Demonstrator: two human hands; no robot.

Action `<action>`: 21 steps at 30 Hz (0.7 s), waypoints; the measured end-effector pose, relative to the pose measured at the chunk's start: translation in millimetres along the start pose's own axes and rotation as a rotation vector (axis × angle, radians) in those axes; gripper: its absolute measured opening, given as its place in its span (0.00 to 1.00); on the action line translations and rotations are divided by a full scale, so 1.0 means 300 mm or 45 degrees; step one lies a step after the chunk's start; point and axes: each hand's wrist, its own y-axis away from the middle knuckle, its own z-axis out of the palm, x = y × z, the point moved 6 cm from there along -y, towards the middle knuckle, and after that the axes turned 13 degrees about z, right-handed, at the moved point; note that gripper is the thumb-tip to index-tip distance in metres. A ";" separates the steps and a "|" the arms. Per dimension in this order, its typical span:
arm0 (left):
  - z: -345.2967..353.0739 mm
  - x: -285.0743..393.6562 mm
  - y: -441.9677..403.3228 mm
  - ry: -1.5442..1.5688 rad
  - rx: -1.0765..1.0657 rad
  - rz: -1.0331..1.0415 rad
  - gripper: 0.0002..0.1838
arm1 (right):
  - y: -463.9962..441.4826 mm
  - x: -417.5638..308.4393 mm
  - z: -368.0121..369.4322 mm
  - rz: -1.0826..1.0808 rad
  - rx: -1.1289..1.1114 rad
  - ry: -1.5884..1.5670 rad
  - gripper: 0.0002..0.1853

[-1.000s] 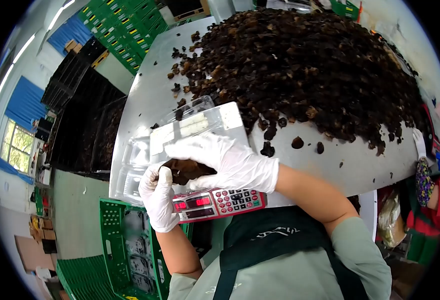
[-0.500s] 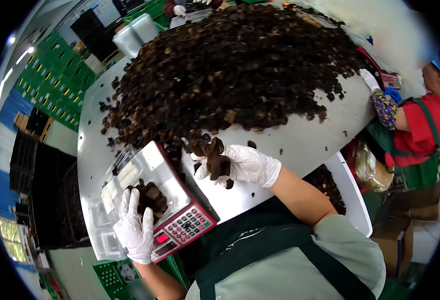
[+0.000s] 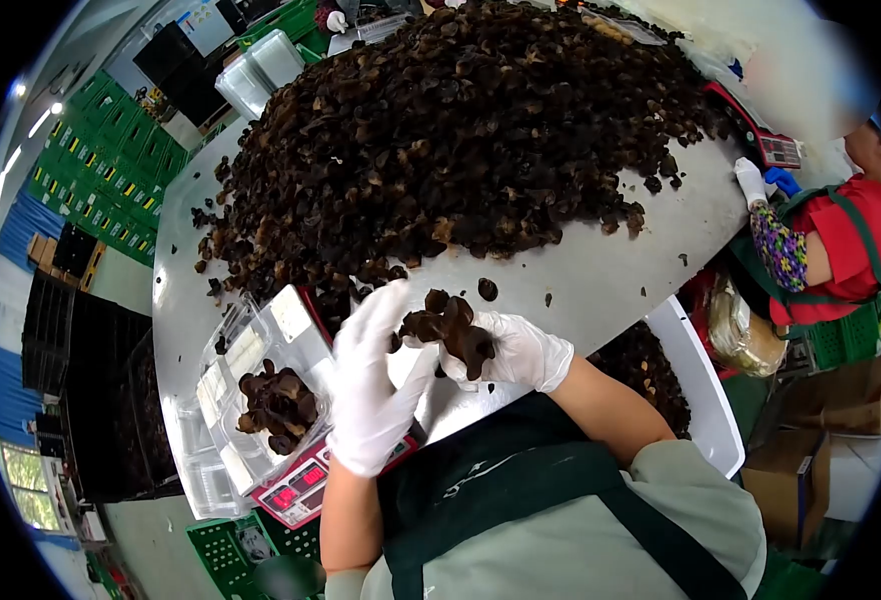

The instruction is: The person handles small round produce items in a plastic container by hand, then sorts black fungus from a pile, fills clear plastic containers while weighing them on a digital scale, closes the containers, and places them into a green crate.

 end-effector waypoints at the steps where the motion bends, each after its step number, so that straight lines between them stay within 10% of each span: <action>1: 0.042 -0.006 -0.015 0.113 0.028 -0.034 0.28 | 0.010 0.001 0.001 0.000 0.002 -0.001 0.26; 13: 0.272 0.044 0.005 -0.064 -0.169 0.255 0.15 | 0.306 -0.072 0.000 -0.319 0.865 0.703 0.22; 21: 0.497 0.190 0.012 0.403 -0.370 0.229 0.13 | 0.676 -0.012 -0.051 0.138 1.273 1.026 0.18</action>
